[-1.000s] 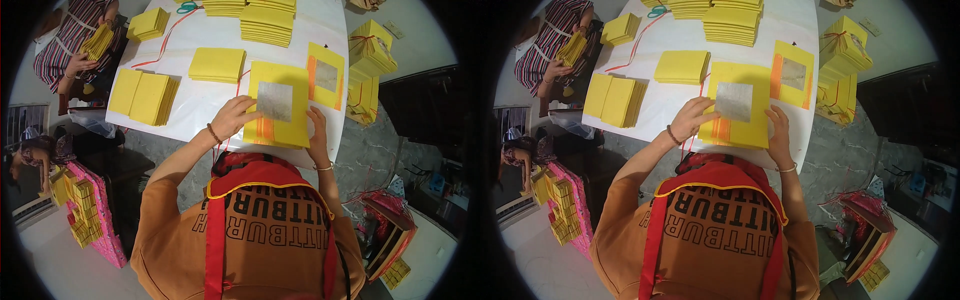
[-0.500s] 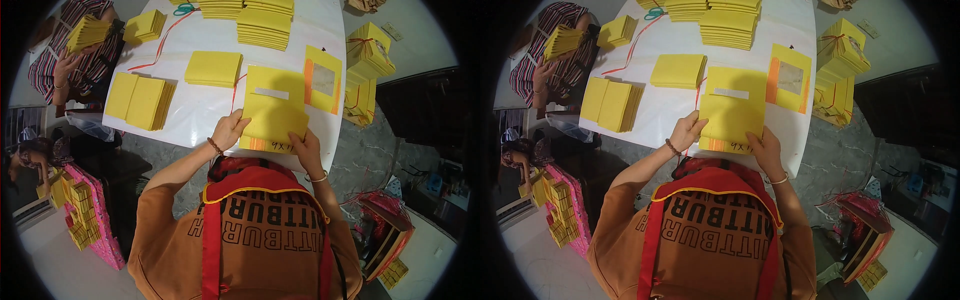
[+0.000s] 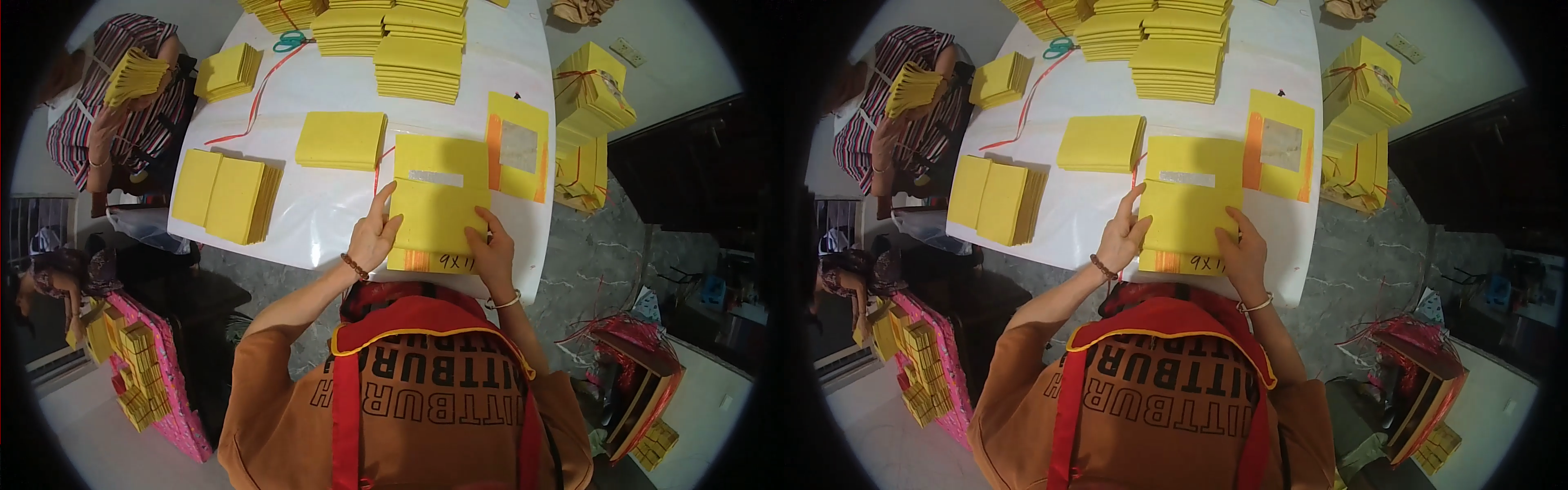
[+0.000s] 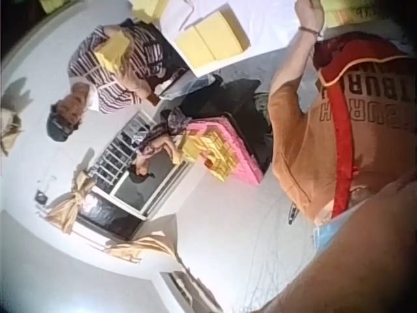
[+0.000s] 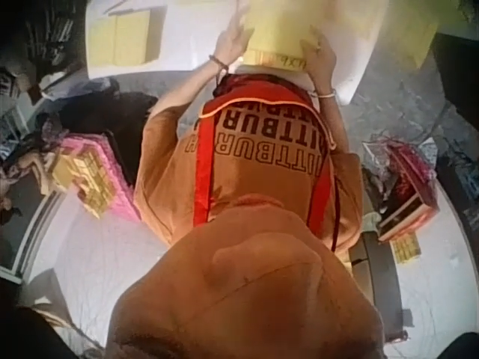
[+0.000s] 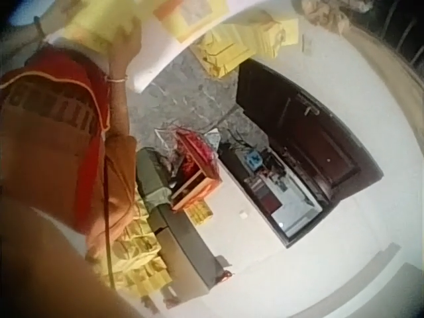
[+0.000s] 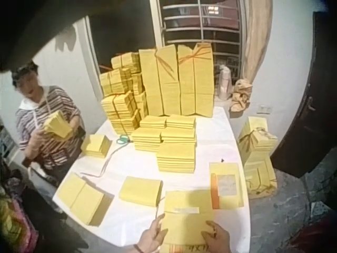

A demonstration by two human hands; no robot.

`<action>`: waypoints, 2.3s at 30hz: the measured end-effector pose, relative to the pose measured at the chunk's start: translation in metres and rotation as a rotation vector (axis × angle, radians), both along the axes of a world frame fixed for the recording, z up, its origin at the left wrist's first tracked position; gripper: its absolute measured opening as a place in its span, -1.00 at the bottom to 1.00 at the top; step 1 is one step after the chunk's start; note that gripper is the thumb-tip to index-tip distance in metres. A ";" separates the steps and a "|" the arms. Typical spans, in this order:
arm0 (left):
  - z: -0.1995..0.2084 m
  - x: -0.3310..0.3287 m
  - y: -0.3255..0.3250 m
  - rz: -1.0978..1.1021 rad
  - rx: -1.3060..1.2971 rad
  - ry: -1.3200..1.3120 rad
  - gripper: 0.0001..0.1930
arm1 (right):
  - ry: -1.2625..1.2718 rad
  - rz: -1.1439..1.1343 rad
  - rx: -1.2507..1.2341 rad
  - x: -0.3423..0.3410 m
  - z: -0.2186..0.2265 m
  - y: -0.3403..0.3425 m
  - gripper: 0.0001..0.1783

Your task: Folding and stacking sheets of yellow joss paper.

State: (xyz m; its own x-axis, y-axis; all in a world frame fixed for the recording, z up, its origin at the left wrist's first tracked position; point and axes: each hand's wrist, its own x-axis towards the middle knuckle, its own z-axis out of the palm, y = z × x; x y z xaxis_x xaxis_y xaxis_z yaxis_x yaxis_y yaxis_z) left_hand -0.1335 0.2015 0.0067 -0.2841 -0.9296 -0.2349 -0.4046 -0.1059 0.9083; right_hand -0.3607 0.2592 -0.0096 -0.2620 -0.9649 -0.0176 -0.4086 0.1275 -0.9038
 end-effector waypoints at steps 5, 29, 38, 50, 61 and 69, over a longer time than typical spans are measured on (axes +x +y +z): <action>0.033 -0.008 -0.002 -0.055 -0.526 -0.334 -0.44 | 0.005 -0.033 0.159 0.002 0.010 -0.002 -0.56; -0.018 -0.035 -0.020 -0.461 -0.536 -0.245 -0.51 | 0.412 0.321 -0.283 0.051 0.008 -0.005 -0.42; -0.013 -0.020 -0.018 -0.414 -0.762 -0.298 -0.37 | 0.919 0.376 -0.229 0.059 0.001 -0.010 -0.39; 0.012 -0.014 -0.012 -0.741 -0.971 -0.472 -0.32 | 0.325 0.374 -0.213 0.030 -0.008 -0.009 -0.46; -0.010 -0.050 0.000 -0.662 -0.961 -0.821 -0.52 | -1.645 -0.014 -0.149 -0.034 -0.011 -0.018 -0.56; 0.050 0.041 -0.101 -0.170 -1.256 -0.463 -0.55 | -1.420 -0.213 -0.216 -0.064 -0.010 -0.006 -0.61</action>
State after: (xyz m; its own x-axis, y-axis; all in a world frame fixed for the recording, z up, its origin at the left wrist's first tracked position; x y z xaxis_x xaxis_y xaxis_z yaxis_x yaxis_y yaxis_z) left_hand -0.0927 0.1005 0.0572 -0.5430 -0.5467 0.6374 -0.6228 0.7713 0.1310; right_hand -0.4246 0.2531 -0.0200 -0.2835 -0.9280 -0.2417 0.8386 -0.1177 -0.5318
